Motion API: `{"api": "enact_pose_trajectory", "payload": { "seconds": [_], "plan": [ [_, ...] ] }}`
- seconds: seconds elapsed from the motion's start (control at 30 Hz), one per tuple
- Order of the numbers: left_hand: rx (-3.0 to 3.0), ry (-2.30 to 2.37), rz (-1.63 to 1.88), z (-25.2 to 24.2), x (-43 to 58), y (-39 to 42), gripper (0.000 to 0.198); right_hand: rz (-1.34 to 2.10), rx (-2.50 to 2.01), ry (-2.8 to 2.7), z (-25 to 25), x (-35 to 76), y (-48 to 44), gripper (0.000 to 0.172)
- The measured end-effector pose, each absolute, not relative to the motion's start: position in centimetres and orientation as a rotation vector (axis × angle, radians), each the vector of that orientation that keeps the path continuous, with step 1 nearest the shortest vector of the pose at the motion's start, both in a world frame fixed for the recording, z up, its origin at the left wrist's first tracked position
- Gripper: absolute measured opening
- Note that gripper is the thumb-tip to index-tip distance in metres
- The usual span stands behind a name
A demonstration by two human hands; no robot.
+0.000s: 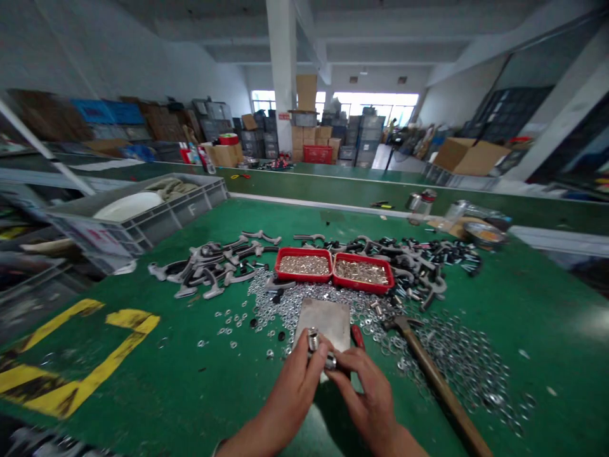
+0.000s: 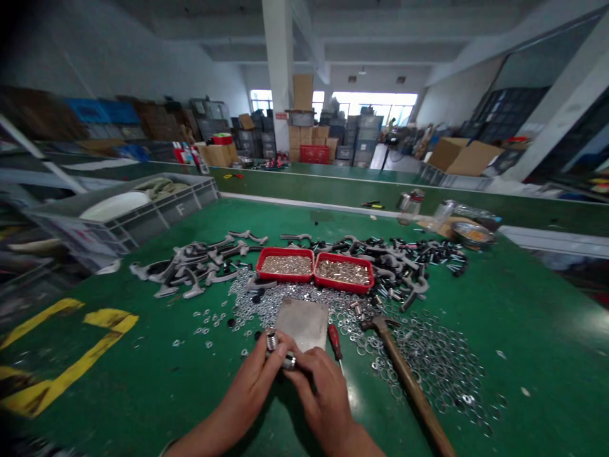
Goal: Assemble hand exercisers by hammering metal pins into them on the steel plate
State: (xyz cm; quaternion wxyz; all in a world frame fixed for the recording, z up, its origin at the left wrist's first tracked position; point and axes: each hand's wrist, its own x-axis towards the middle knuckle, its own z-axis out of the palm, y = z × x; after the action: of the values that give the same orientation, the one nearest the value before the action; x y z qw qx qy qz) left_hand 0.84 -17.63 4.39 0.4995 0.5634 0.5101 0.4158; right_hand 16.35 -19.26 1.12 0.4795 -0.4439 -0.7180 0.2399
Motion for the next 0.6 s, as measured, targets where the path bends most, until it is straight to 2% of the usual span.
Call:
{"api": "enact_pose_trajectory", "payload": {
  "seconds": [0.1,0.17,0.23,0.3,0.4,0.53,0.6],
  "plan": [
    [1.317,1.283,1.067,2.7,1.0,-16.8,0.041,0.562,-1.111,-1.914,0.7,16.5,-18.7,0.045],
    [1.318,1.278,1.097,1.5,1.1,-16.0,0.041,0.577,-1.144,-2.065,0.3,17.9,-18.0,0.049],
    [1.348,1.285,1.112,0.9,1.1,-15.3,0.041,0.538,-1.298,-2.128,0.0,21.0,-16.7,0.042],
    [1.384,1.303,1.111,0.8,1.0,-14.8,0.041,0.392,-1.603,-2.008,-0.2,25.5,-14.7,0.026],
    [1.395,1.304,1.077,1.3,1.4,-14.5,0.043,0.205,-1.905,-1.794,-0.2,33.2,-10.7,0.029],
    [1.382,1.292,1.029,1.1,2.9,-14.7,0.046,0.143,-2.102,-1.741,-0.3,39.2,-5.8,0.019],
    [1.399,1.300,0.999,0.8,3.5,-14.9,0.047,0.180,-2.155,-1.751,-0.5,39.9,-4.0,0.026]
  ]
}}
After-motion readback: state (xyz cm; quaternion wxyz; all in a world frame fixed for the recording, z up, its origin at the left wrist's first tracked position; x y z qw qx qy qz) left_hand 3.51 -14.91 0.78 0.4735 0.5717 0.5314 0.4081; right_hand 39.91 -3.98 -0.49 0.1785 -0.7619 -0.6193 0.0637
